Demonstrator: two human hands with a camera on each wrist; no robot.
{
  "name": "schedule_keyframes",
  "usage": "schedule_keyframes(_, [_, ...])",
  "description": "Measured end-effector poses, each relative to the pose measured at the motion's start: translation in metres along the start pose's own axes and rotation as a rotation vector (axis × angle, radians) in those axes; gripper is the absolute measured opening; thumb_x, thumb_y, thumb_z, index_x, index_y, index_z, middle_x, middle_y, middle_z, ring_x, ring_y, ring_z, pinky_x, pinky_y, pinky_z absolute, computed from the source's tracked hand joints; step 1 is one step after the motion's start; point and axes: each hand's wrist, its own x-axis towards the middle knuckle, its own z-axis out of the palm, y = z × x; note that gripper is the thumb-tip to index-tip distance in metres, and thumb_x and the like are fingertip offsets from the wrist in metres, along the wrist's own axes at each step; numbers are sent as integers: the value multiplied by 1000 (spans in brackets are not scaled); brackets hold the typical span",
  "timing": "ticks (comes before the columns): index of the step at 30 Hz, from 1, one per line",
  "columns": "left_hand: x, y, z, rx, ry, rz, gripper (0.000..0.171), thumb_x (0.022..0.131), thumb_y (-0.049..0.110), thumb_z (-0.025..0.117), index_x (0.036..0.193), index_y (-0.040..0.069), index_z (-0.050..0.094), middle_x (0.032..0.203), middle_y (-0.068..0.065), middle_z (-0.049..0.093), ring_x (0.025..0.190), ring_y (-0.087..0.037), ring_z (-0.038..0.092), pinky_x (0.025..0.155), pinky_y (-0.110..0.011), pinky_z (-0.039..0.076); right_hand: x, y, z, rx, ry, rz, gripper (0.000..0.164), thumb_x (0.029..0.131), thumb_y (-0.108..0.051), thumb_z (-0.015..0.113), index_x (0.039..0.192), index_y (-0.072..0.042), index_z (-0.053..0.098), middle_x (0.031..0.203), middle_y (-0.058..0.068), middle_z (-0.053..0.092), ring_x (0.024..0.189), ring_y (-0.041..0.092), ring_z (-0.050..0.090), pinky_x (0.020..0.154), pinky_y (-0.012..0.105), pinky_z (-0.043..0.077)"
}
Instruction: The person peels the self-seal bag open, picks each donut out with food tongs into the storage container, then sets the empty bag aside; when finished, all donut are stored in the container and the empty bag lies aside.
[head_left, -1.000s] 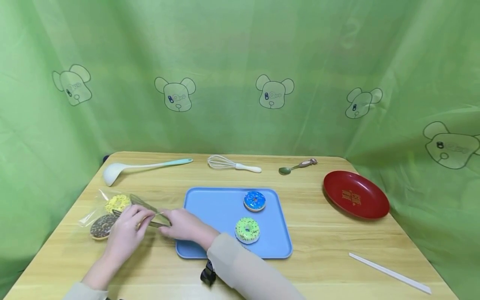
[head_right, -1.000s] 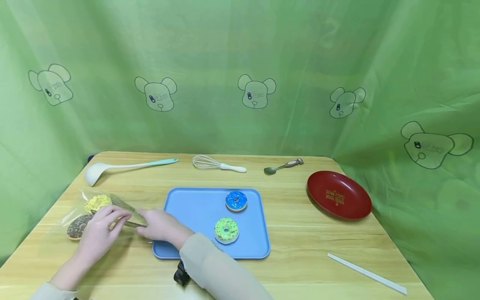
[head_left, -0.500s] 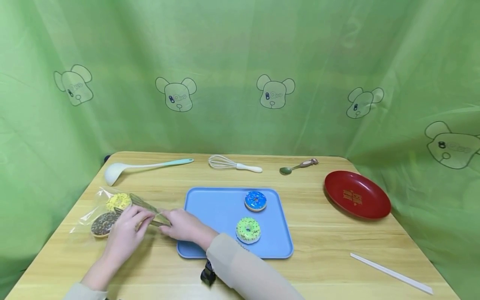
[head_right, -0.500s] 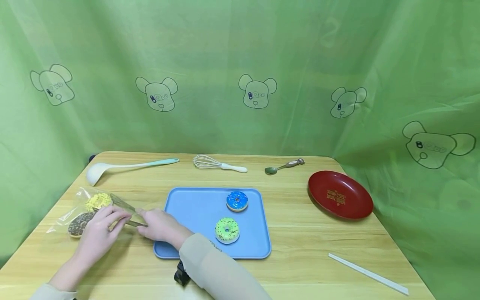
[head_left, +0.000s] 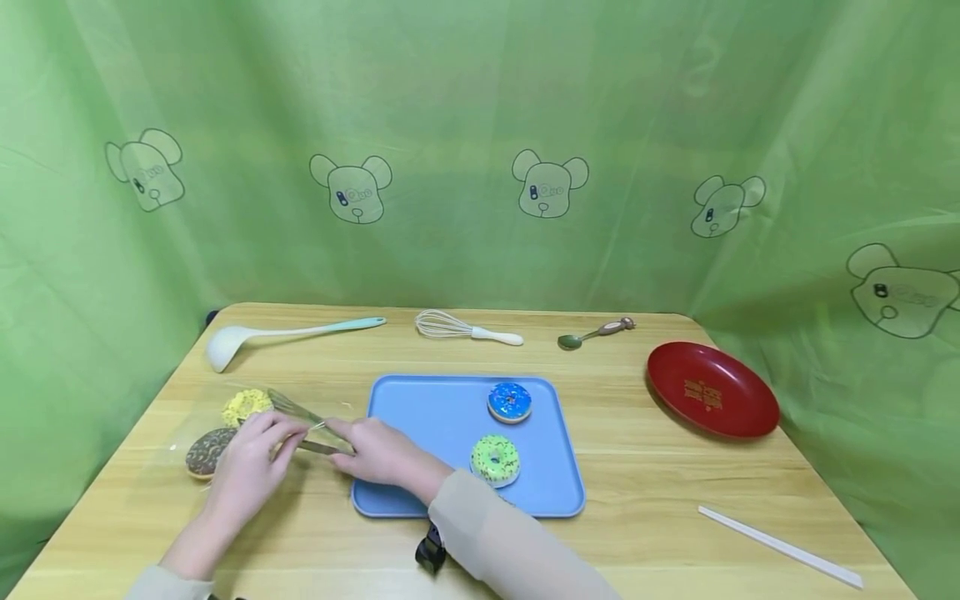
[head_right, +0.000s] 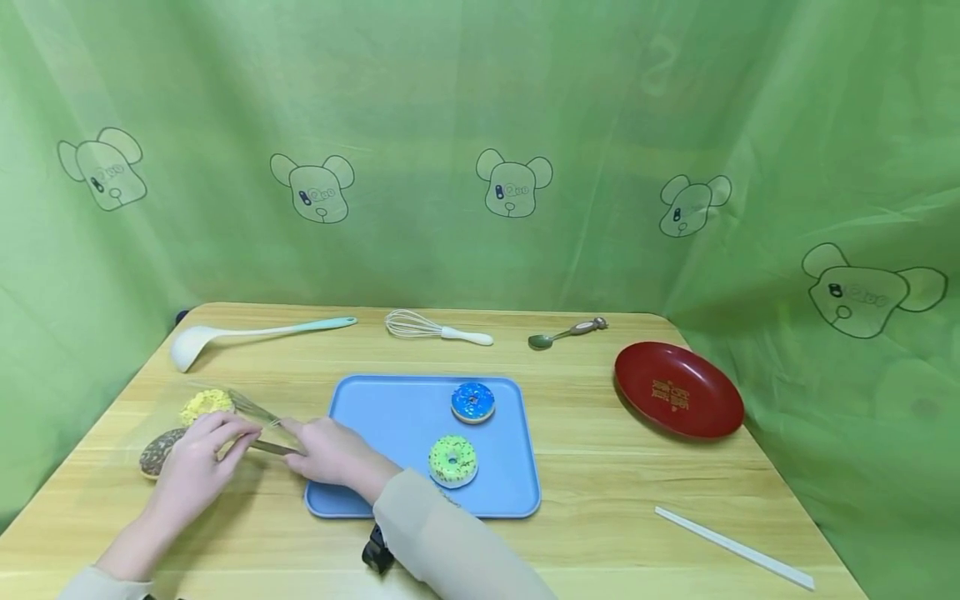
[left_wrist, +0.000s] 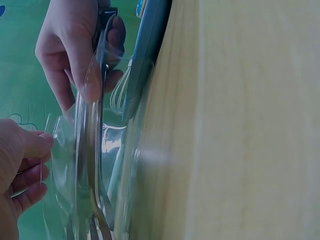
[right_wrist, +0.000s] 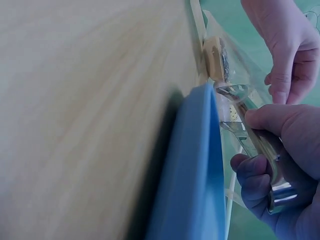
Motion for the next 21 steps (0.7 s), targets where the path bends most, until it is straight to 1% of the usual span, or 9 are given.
schedule_keyframes(1, [0, 0, 0, 1, -2, 0, 27, 60, -9, 79, 81, 6, 70, 80, 0, 63, 73, -15, 54, 63, -23, 45, -2, 0, -1, 7, 4, -1, 51, 92, -26, 59, 138, -8, 43, 80, -2, 63, 51, 4, 45, 51, 12, 39])
schedule_keyframes(5, [1, -1, 2, 5, -7, 0, 26, 60, -8, 79, 81, 6, 70, 80, -1, 63, 72, -15, 53, 62, -23, 45, -10, 2, -5, 27, 3, -2, 52, 92, -24, 59, 138, -8, 43, 78, -2, 61, 47, 3, 42, 45, 13, 38])
schedule_keyframes(7, [1, -1, 2, 7, -8, -3, 26, 61, -8, 79, 81, 6, 70, 79, -1, 63, 72, -14, 53, 62, -23, 45, -14, 2, -7, 30, 4, -4, 52, 92, -23, 60, 138, -8, 43, 85, -1, 64, 48, 3, 42, 46, 12, 38])
schedule_keyframes(10, [0, -1, 3, 12, -9, -16, 25, 61, -7, 79, 80, 5, 70, 78, -1, 63, 72, -15, 53, 62, -25, 45, -21, 3, -12, 28, 1, -12, 52, 91, -22, 60, 138, -8, 42, 90, 0, 66, 50, 2, 43, 47, 12, 38])
schedule_keyframes(12, [0, 0, 3, 20, -13, -26, 24, 62, -7, 79, 80, 5, 70, 78, -1, 62, 72, -15, 54, 61, -27, 46, -26, 4, -14, 29, 3, -18, 53, 91, -22, 60, 138, -7, 43, 87, 0, 65, 51, 2, 43, 47, 13, 38])
schedule_keyframes(14, [1, 0, 3, 27, -22, -38, 23, 62, -6, 78, 80, 5, 69, 77, -2, 61, 71, -16, 54, 59, -30, 47, -31, 5, -18, 37, 4, -17, 53, 90, -21, 61, 138, -6, 43, 79, -3, 61, 51, 2, 42, 45, 13, 37])
schedule_keyframes(17, [2, 1, 3, 36, -36, -63, 22, 64, -5, 78, 81, 5, 69, 76, -3, 61, 70, -17, 54, 58, -33, 48, -39, 7, -22, 49, 9, -14, 54, 91, -22, 61, 138, -4, 42, 73, -1, 57, 51, 3, 40, 45, 14, 37])
schedule_keyframes(19, [3, 2, 3, 36, -45, -79, 22, 64, -5, 78, 82, 4, 69, 77, -4, 61, 70, -17, 54, 58, -35, 49, -45, 8, -25, 47, 13, -15, 54, 91, -22, 60, 138, -4, 42, 86, 2, 64, 53, 3, 41, 52, 12, 40])
schedule_keyframes(21, [2, 2, 3, 35, -49, -97, 22, 64, -5, 78, 82, 4, 69, 77, -5, 62, 71, -18, 54, 60, -36, 49, -50, 10, -28, 44, 8, -18, 53, 91, -23, 60, 138, -4, 42, 101, 6, 66, 54, 3, 41, 56, 12, 41])
